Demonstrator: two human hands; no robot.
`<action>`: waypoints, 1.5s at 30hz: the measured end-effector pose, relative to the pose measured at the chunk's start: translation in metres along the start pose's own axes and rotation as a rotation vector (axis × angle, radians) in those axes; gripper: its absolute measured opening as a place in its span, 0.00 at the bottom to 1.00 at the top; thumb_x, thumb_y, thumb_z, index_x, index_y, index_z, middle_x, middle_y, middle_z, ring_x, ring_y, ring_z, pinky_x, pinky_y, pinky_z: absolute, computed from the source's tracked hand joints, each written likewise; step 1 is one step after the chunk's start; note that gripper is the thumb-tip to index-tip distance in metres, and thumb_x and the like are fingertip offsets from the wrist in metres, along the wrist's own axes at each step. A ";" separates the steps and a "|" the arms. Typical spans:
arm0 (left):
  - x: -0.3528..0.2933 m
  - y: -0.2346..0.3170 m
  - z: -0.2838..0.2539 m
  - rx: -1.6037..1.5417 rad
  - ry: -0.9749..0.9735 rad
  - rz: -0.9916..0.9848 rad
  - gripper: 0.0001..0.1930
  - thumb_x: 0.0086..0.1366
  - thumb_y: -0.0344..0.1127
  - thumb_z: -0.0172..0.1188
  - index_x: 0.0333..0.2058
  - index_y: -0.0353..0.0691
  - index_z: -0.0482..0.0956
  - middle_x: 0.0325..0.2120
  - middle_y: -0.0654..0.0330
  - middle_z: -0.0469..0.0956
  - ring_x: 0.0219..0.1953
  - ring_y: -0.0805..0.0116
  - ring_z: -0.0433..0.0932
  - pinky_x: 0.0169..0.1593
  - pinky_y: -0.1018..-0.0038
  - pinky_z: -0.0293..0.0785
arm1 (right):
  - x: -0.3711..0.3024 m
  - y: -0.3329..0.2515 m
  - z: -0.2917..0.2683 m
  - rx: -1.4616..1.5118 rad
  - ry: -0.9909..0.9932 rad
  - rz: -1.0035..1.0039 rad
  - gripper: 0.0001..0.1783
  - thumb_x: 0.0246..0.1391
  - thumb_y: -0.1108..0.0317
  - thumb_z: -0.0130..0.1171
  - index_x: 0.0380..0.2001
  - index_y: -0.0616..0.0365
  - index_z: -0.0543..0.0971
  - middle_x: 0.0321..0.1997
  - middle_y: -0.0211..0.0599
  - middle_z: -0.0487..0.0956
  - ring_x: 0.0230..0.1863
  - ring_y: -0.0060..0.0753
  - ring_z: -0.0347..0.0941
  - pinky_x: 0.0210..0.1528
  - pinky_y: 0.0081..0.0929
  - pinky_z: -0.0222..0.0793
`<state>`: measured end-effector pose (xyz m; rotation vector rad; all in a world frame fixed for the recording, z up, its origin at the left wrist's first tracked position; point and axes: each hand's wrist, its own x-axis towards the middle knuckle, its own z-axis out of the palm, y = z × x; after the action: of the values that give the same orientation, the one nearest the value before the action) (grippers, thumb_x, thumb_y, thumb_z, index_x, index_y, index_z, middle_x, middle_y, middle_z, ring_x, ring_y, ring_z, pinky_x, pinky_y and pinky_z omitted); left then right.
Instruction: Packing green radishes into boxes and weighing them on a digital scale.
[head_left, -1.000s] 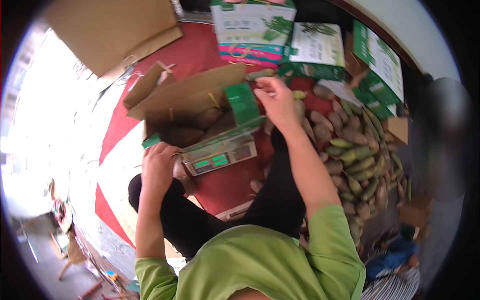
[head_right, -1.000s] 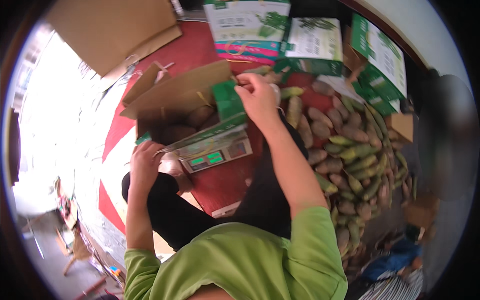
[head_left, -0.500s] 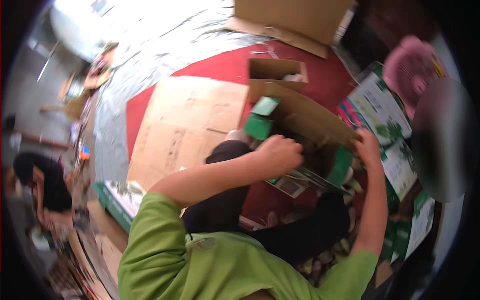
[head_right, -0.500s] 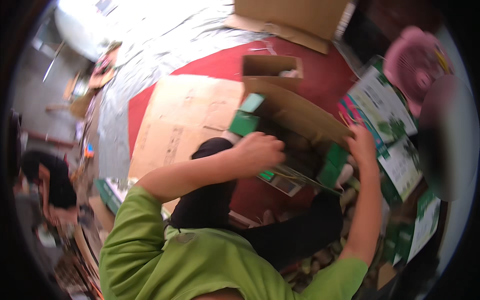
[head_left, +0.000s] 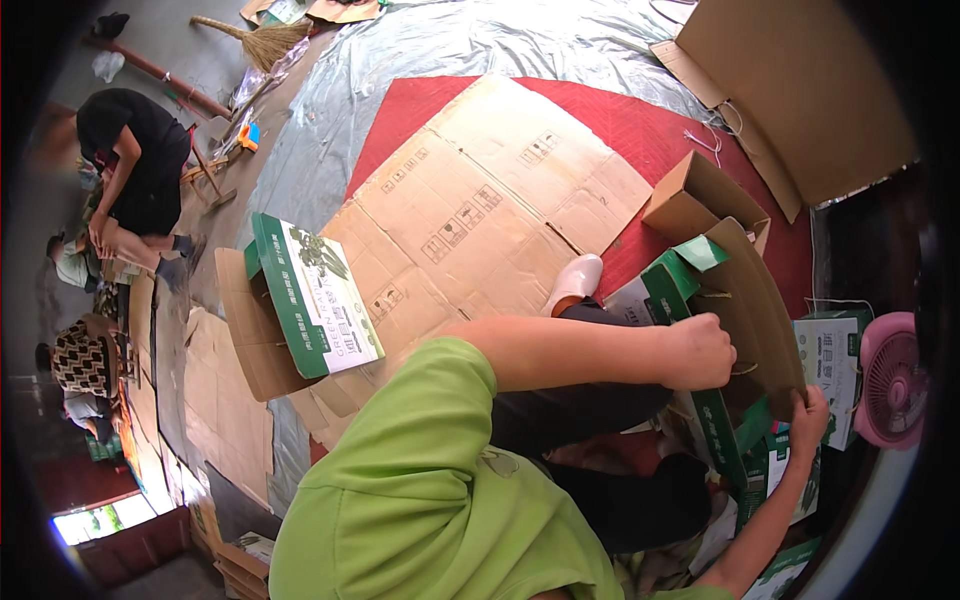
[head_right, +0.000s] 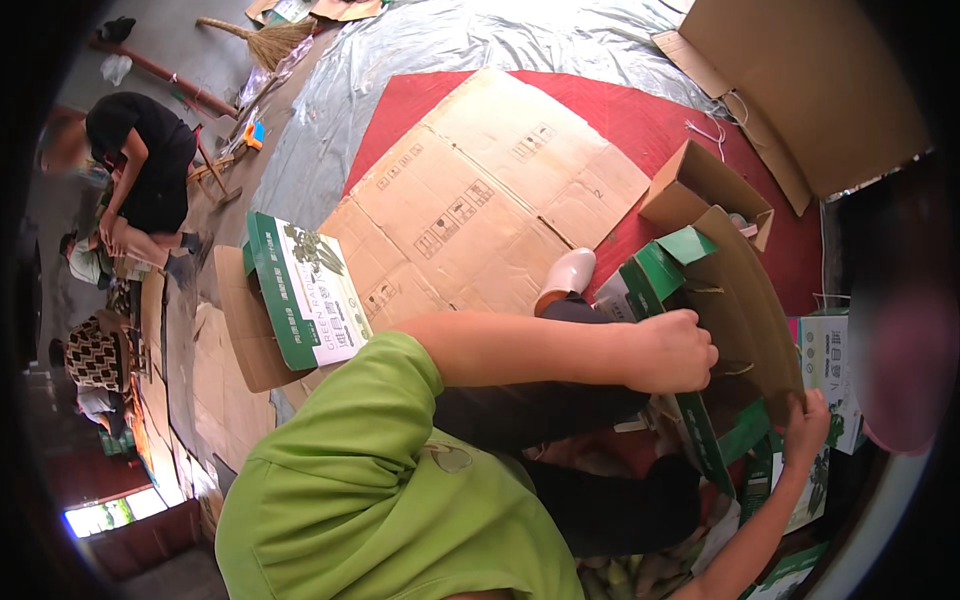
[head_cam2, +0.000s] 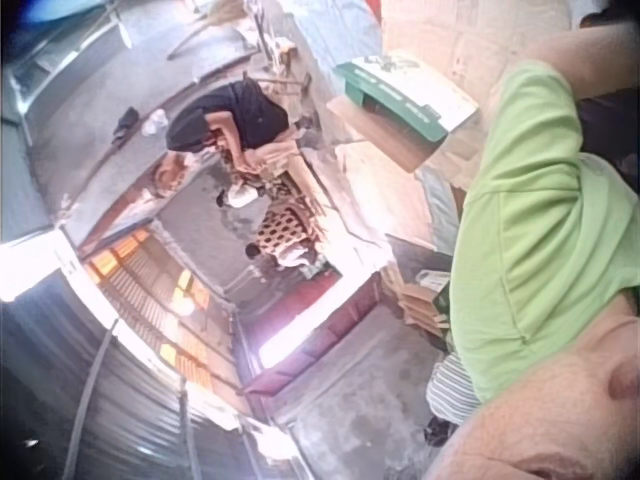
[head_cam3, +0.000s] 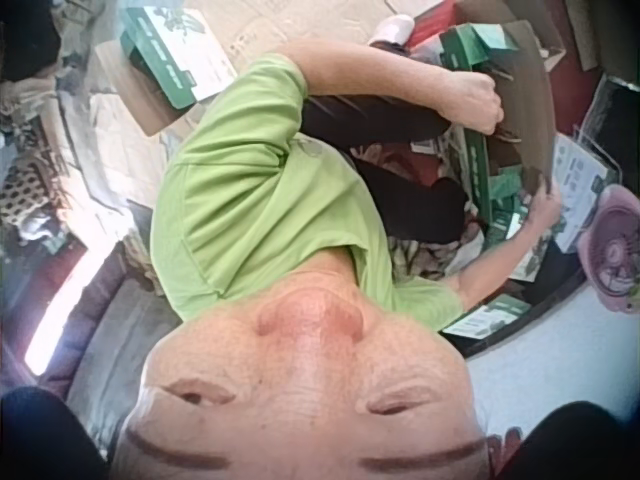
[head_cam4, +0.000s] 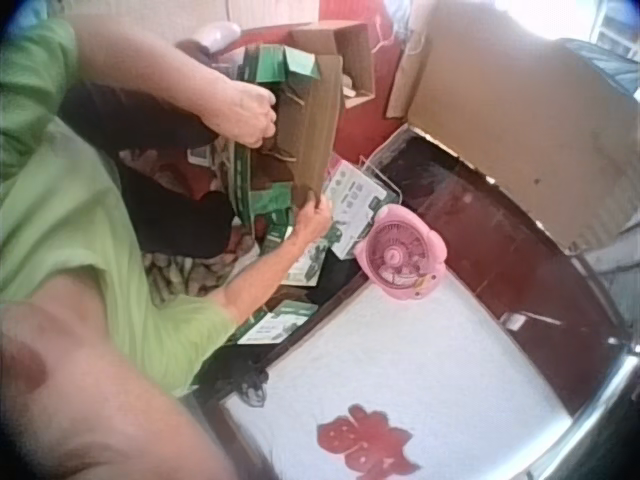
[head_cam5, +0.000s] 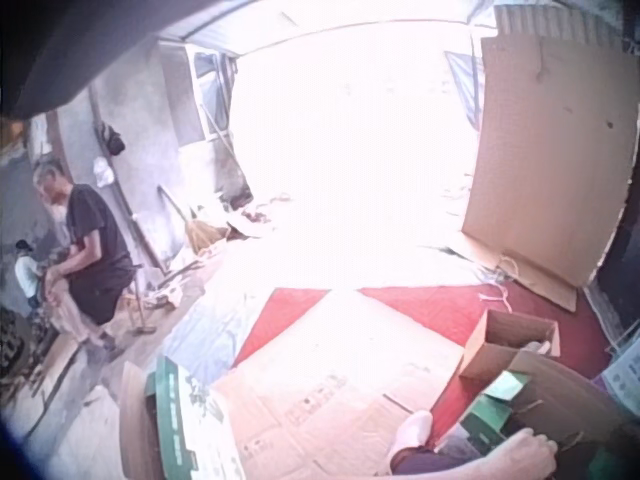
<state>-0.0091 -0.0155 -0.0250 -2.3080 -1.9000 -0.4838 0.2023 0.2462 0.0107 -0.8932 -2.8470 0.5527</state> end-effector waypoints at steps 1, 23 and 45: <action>-0.004 -0.008 -0.005 -0.009 0.010 -0.015 0.05 0.51 0.38 0.57 0.25 0.50 0.81 0.28 0.66 0.76 0.36 0.66 0.78 0.34 0.70 0.69 | 0.005 -0.007 -0.004 -0.011 0.040 -0.045 0.07 0.50 0.74 0.56 0.32 0.66 0.75 0.27 0.43 0.70 0.30 0.42 0.70 0.35 0.30 0.63; -0.276 -0.121 -0.178 0.378 0.128 -0.448 0.09 0.52 0.31 0.56 0.30 0.56 0.80 0.28 0.70 0.73 0.40 0.71 0.77 0.44 0.71 0.72 | 0.126 -0.344 0.033 -0.056 0.045 -0.646 0.09 0.53 0.69 0.55 0.34 0.64 0.77 0.33 0.45 0.76 0.34 0.48 0.72 0.39 0.32 0.66; -0.578 -0.049 -0.199 0.269 -0.345 -1.194 0.17 0.54 0.23 0.56 0.45 0.38 0.75 0.45 0.51 0.75 0.46 0.48 0.73 0.48 0.59 0.68 | 0.000 -0.531 0.308 0.378 -0.584 -0.583 0.19 0.49 0.51 0.61 0.28 0.58 0.83 0.28 0.44 0.80 0.36 0.50 0.78 0.40 0.44 0.72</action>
<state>-0.1858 -0.6030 -0.0240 -0.9126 -3.1050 0.1345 -0.1432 -0.2535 -0.0776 0.2061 -3.0697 1.3627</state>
